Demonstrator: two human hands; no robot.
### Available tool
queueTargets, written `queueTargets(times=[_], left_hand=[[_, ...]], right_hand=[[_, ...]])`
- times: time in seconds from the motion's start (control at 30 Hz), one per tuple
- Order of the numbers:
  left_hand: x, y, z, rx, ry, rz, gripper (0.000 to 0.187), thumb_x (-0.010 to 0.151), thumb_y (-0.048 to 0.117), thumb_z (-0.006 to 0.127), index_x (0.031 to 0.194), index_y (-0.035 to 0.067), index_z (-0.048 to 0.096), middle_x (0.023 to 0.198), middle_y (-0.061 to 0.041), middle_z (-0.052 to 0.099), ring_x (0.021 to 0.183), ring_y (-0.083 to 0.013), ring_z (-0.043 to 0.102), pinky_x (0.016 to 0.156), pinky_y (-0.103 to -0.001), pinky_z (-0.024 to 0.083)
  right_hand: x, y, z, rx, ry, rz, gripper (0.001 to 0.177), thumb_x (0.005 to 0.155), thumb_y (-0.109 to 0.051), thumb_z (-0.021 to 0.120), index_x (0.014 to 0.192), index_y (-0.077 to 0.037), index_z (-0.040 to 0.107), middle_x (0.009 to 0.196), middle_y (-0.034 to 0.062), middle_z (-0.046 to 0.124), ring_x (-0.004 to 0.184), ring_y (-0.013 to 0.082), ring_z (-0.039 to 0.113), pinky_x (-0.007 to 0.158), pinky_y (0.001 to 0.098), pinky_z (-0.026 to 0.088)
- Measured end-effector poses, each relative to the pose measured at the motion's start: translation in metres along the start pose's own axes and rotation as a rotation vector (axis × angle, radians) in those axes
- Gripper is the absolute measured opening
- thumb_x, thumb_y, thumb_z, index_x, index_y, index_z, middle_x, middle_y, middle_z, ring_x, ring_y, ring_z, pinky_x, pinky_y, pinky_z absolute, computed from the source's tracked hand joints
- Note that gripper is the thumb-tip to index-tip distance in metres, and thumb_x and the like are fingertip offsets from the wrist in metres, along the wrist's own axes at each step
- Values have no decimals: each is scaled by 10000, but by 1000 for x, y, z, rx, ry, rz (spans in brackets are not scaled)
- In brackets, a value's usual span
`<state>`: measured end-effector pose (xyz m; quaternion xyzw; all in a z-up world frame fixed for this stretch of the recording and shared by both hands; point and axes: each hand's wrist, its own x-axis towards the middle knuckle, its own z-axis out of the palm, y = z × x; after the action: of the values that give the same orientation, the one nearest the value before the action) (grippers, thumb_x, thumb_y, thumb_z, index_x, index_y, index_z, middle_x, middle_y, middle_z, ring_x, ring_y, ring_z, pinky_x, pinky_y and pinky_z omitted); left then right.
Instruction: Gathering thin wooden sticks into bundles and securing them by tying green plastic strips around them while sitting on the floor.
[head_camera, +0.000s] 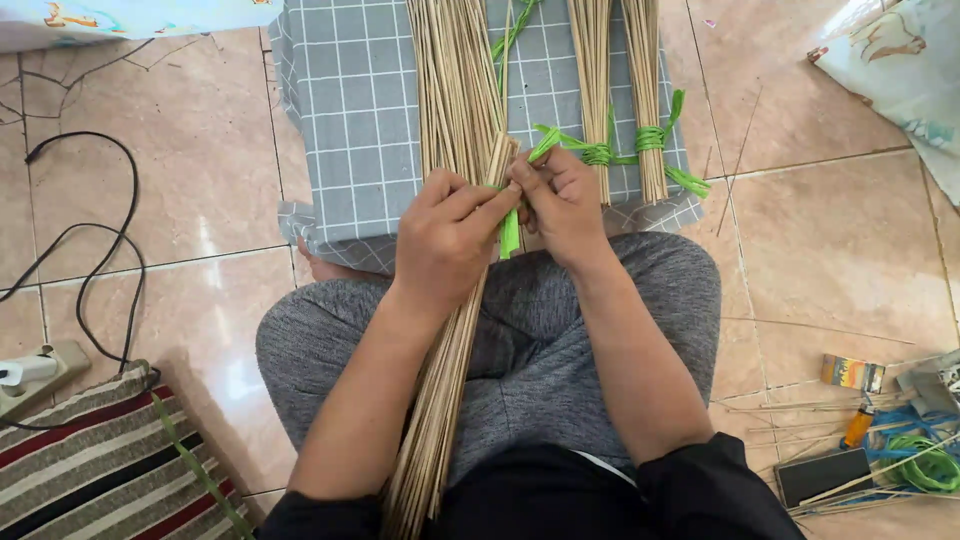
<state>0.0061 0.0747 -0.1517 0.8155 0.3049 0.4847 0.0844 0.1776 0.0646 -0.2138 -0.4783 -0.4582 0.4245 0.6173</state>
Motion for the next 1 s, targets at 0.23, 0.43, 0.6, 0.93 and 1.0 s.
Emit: queueTargets(times=[0.23, 0.43, 0.6, 0.93, 1.0], left_hand=[[0, -4, 2, 47, -4, -18, 89, 895, 39, 748, 856, -25, 699, 979, -131, 533, 918, -340, 572, 783, -416, 536], [-28, -13, 10, -986, -198, -771, 298, 1089, 222, 554, 907, 21, 677, 1123, -106, 536, 1185, -227, 517, 1077, -485, 411], [-31, -13, 12, -1130, -66, -885, 286, 1070, 153, 604, 859, -32, 662, 1011, -85, 569, 1002, -140, 553, 916, -358, 528], [-19, -29, 13, -1060, 89, -1127, 244, 1019, 240, 665, 929, 22, 728, 803, -103, 686, 711, -220, 741, 634, -371, 658], [-18, -24, 7, -914, 99, -1078, 226, 1018, 239, 666, 915, 50, 733, 854, -93, 722, 804, -214, 764, 674, -369, 667]], right_hand=[[-10, -40, 8, -122, -70, -124, 340, 1106, -131, 564, 1428, -44, 498, 686, 85, 614, 580, 120, 587, 579, 296, 561], [-19, -47, 11, -250, -53, -315, 315, 1055, -51, 553, 1367, -63, 511, 1016, 87, 518, 800, 200, 611, 672, 342, 553], [-27, -47, 27, -647, 86, -699, 142, 980, -107, 742, 1085, -16, 772, 1013, 104, 632, 797, 241, 681, 658, 379, 604], [-32, -50, 7, -452, -69, -441, 260, 1093, -172, 431, 927, -30, 572, 861, 120, 525, 745, 285, 591, 706, 404, 482], [-32, -57, 0, -418, -163, -321, 280, 1080, -114, 413, 873, -42, 586, 759, 90, 538, 647, 220, 555, 652, 361, 469]])
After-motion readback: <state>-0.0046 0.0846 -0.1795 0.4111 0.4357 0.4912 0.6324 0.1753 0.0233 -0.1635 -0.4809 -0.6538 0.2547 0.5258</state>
